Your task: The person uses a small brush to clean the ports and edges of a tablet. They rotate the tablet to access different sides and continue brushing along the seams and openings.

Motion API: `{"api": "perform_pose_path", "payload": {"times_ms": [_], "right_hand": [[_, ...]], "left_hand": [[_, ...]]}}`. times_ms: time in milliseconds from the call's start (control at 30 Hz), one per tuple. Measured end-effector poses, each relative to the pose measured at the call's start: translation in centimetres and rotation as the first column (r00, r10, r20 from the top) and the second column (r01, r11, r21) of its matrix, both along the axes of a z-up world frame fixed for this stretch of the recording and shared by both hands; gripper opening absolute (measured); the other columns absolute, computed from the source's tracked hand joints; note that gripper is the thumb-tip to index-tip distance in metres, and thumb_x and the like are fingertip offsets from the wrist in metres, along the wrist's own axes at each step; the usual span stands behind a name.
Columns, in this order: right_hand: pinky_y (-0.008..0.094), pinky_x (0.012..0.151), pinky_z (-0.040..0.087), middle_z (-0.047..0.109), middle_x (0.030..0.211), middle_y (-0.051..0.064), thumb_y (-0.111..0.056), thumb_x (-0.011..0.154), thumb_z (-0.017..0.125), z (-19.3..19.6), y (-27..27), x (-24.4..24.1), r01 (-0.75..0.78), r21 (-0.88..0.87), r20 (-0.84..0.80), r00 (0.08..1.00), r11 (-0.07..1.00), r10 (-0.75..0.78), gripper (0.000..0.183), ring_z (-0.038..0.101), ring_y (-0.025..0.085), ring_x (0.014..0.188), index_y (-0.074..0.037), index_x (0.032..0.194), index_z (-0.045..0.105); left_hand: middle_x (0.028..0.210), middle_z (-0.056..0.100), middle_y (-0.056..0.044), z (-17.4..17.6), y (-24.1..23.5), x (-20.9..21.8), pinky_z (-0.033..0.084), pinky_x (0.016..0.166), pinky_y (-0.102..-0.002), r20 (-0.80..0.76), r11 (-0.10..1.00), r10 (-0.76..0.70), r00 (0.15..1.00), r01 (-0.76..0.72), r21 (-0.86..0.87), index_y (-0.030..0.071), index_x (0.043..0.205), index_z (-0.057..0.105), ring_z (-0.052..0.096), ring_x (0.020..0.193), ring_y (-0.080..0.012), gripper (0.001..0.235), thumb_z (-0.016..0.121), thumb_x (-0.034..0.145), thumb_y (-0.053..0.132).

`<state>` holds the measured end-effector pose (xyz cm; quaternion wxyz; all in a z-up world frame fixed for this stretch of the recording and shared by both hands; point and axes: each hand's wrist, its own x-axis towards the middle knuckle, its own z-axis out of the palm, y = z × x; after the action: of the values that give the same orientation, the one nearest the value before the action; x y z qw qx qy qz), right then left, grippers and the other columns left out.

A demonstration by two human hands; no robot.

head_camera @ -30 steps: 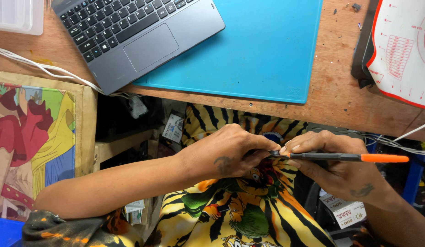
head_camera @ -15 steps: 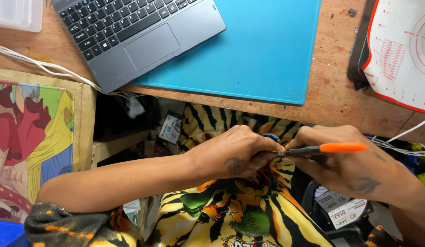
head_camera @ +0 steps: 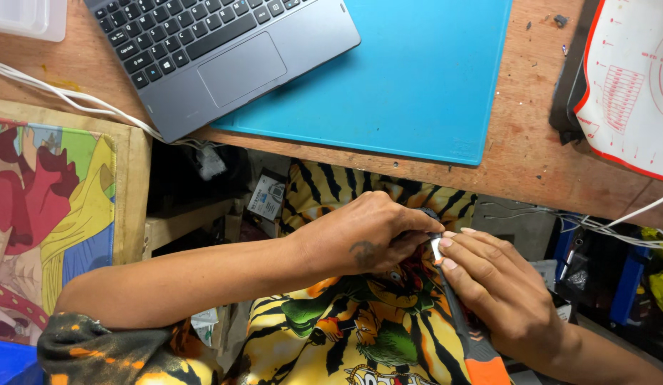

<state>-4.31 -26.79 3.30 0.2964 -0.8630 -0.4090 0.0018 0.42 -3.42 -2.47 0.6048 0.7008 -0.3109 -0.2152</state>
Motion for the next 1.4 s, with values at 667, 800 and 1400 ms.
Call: {"api": "perform_pose_path", "payload": {"times_ms": [667, 800, 1400], "right_hand": [[0.043, 0.104, 0.059, 0.074, 0.113, 0.017, 0.008, 0.092, 0.068, -8.7, -2.9, -1.1, 0.515, 0.410, -0.842, 0.532, 0.753, 0.095, 0.020, 0.071, 0.028, 0.116, -0.002, 0.107, 0.060], [0.045, 0.102, 0.059, 0.075, 0.112, 0.017, 0.007, 0.092, 0.069, -9.8, -2.9, -1.9, 0.525, 0.451, -0.837, 0.529, 0.722, 0.138, 0.020, 0.071, 0.029, 0.116, -0.002, 0.108, 0.061], [0.046, 0.096, 0.062, 0.073, 0.111, 0.021, 0.003, 0.089, 0.076, -9.3, -0.5, -2.4, 0.219, 0.519, -0.304, 0.951, 0.826, -0.061, 0.027, 0.074, 0.035, 0.113, 0.000, 0.109, 0.059]], "left_hand": [[0.104, 0.076, -0.016, 1.4, 3.8, -1.0, 0.059, 0.077, -0.041, 0.025, 0.990, 0.022, 0.999, -0.026, 0.140, 0.006, 0.125, 0.066, 0.074, 0.089, -0.0328, 0.025, 0.063, 0.100, 0.008], [0.101, 0.076, -0.014, 1.2, 4.2, -1.4, 0.059, 0.075, -0.040, 0.039, 0.977, 0.019, 0.999, -0.026, 0.210, 0.006, 0.125, 0.065, 0.074, 0.083, -0.0297, 0.027, 0.064, 0.098, 0.009], [0.122, 0.068, -0.013, 1.0, 4.9, -2.0, 0.060, 0.074, -0.037, 0.062, 0.978, 0.061, 0.996, -0.072, 0.193, 0.003, 0.116, 0.063, 0.074, 0.089, -0.0302, 0.045, 0.054, 0.077, -0.016]]}}
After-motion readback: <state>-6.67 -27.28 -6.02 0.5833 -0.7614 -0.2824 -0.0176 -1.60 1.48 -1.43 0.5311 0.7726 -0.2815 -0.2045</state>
